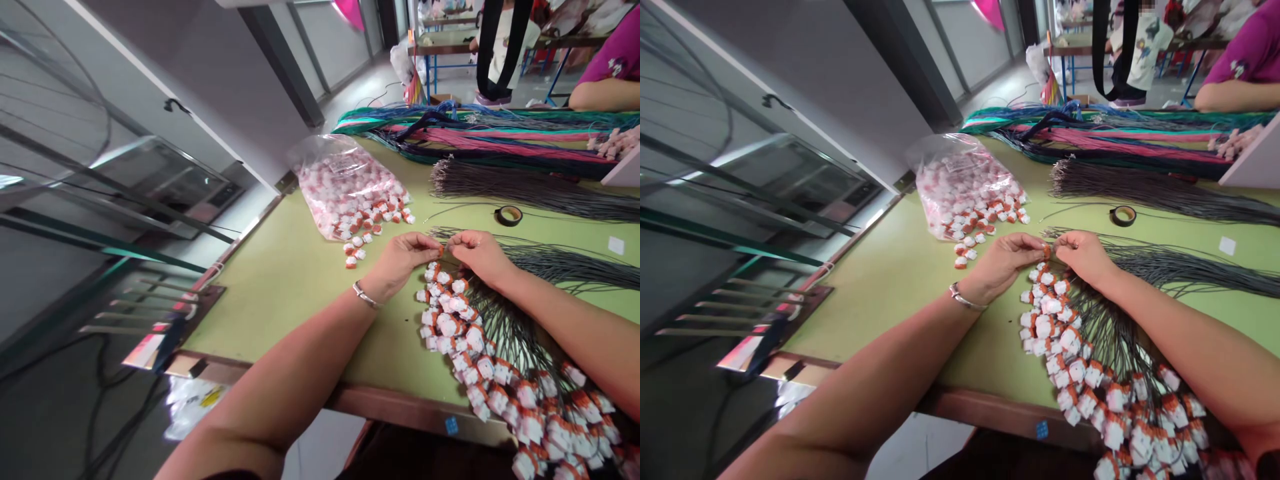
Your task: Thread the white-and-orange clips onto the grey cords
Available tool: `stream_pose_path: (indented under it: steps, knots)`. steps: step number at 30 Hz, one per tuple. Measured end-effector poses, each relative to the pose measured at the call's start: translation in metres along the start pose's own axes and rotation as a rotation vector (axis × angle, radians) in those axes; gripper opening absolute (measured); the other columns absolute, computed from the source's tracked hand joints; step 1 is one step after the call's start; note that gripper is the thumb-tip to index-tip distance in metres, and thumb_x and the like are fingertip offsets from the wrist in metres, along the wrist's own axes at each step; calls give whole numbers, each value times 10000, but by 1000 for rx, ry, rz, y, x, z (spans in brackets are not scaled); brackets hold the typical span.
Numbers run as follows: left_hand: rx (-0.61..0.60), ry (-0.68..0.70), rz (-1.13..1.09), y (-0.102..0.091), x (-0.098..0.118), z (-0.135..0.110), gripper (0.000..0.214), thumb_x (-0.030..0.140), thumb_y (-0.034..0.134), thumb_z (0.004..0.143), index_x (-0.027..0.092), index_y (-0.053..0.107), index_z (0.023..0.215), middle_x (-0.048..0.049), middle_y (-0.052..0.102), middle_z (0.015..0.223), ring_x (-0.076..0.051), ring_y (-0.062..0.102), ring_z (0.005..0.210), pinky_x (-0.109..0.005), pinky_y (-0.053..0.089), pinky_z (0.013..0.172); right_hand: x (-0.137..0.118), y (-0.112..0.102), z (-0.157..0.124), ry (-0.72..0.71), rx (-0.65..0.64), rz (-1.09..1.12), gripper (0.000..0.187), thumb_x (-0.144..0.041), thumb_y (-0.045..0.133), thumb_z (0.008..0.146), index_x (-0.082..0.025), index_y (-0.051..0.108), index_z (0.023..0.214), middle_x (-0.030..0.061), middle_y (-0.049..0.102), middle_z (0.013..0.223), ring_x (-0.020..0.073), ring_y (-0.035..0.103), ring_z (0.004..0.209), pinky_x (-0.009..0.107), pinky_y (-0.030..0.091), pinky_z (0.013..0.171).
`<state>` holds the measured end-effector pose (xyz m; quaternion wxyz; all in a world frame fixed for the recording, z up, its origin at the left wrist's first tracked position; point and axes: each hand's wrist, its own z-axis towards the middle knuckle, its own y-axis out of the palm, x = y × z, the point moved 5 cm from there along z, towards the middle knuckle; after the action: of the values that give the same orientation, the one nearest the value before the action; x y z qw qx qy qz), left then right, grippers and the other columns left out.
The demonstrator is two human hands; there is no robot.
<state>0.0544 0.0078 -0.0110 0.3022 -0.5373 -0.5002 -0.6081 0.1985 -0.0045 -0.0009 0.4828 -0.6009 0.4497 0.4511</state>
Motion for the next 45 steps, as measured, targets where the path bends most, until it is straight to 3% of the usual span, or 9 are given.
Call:
stream_pose_path:
  steps: [6,14,19,23,34,45]
  knots:
    - [-2,4,11,-2,1,-2,170,184,805,587,136,691,704,-23,697,761,-112,629,734,-302,490,829,4,-2,2,-11,34,33,100,-257,561,595,-177,551,655,-58,466,535,73,412,447,212,426,414]
    - [-19,-69,-16,-2,0,-2,217,227,803,606,136,695,770,-11,679,685,-92,612,631,-267,516,706,2,-1,2,-91,27,-94,75,-252,500,611,-181,520,629,-44,475,535,81,416,466,212,379,437]
    - [-10,-1,148,3,7,-5,199,236,796,614,133,707,759,-46,712,753,-127,636,704,-298,526,759,0,0,0,-60,-12,-100,74,-261,493,607,-188,501,620,-50,455,529,86,407,462,221,373,442]
    - [1,29,238,5,11,-6,178,257,780,633,135,717,747,-54,720,761,-133,634,688,-296,533,725,-6,-1,0,-148,14,-195,65,-238,495,601,-179,520,607,-45,473,521,83,395,489,215,339,476]
    - [18,-154,-31,-4,-3,0,216,259,801,610,113,679,711,-11,676,671,-76,620,595,-221,518,665,-2,-2,1,-169,18,-246,93,-266,473,616,-180,509,612,-41,474,526,84,372,487,227,306,490]
    - [-13,-84,19,4,0,0,251,278,823,568,119,691,710,-15,673,649,-95,608,603,-243,514,644,0,2,0,-104,-15,-190,68,-255,507,607,-188,497,606,-55,443,500,80,375,471,213,333,462]
